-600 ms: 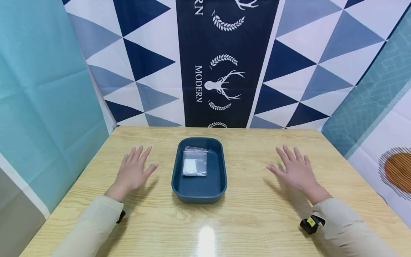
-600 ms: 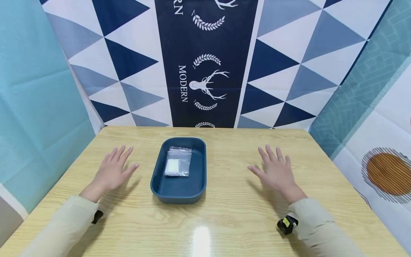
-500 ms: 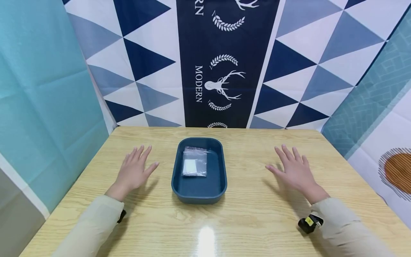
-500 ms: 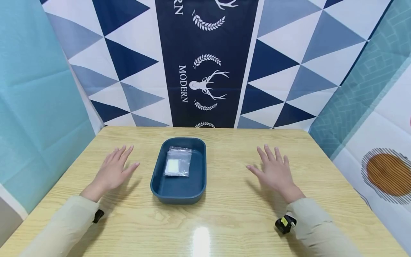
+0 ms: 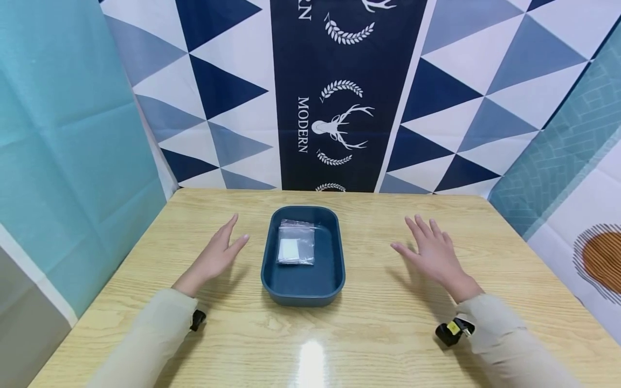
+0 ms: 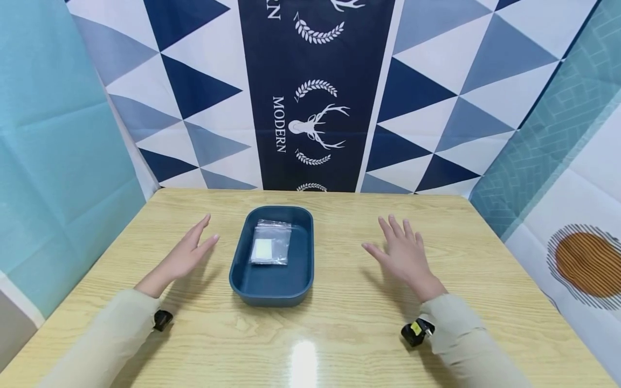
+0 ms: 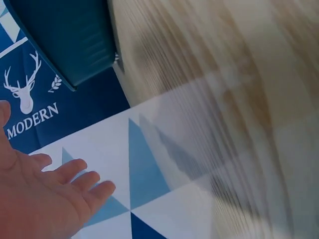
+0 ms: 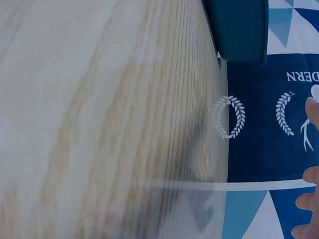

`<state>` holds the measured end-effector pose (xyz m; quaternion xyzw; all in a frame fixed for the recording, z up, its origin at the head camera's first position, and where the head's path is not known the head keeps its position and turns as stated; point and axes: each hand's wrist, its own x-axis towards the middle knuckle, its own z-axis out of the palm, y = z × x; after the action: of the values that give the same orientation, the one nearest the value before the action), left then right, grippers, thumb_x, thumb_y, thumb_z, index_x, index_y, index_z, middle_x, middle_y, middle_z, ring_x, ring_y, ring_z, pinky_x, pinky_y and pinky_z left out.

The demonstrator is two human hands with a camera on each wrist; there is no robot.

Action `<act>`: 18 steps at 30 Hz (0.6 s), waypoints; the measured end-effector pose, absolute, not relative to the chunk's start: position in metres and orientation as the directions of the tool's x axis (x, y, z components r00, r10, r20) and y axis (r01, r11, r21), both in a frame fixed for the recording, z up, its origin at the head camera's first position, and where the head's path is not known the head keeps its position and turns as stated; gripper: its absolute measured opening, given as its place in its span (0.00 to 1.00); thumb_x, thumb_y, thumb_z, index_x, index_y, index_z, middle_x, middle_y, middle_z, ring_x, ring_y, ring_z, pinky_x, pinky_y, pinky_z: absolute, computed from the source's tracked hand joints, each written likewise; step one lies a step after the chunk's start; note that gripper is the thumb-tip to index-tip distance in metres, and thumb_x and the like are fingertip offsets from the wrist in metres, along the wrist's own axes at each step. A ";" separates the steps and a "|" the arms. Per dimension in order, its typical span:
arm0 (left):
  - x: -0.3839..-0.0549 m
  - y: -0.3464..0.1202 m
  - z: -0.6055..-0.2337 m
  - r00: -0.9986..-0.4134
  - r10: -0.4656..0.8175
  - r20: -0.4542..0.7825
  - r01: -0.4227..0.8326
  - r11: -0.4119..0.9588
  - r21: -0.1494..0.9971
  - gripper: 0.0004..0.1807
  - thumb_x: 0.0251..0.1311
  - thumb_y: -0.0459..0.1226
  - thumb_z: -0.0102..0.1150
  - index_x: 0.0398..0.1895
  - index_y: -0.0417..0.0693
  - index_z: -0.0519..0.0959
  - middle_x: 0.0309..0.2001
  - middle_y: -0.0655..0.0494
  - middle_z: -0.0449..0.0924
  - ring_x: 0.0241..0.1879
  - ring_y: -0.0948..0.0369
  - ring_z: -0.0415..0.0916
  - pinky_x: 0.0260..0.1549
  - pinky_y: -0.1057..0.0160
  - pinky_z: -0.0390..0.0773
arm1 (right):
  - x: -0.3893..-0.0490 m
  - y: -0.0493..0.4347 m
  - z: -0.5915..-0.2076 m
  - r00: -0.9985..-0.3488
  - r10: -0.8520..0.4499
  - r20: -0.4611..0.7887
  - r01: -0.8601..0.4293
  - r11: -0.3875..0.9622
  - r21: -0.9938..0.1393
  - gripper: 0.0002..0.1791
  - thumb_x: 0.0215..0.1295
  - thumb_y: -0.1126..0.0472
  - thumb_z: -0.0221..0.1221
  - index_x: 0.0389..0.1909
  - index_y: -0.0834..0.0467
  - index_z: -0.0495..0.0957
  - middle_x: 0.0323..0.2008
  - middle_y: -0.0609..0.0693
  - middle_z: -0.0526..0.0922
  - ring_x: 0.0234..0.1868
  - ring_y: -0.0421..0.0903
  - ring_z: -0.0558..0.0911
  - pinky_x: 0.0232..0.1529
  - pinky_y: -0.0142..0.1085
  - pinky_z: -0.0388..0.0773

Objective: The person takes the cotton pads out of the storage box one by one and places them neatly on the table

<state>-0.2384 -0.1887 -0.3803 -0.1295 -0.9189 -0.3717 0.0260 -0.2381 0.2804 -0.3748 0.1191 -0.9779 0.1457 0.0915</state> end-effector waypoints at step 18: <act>-0.243 -0.168 -0.379 -0.971 0.237 0.016 0.095 0.326 0.941 0.37 0.70 0.52 0.38 0.74 0.50 0.38 0.68 0.36 0.48 0.64 0.40 0.54 0.56 0.42 0.64 | -0.248 0.257 -0.379 -0.955 -0.191 0.228 -0.264 0.897 -0.355 0.46 0.63 0.33 0.46 0.72 0.60 0.48 0.71 0.63 0.46 0.69 0.66 0.40 0.59 0.67 0.40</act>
<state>-0.2433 -0.1681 -0.3794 -0.1024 -0.8118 -0.5716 -0.0623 -0.2481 0.2569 -0.3793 0.1173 -0.9693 0.1947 0.0942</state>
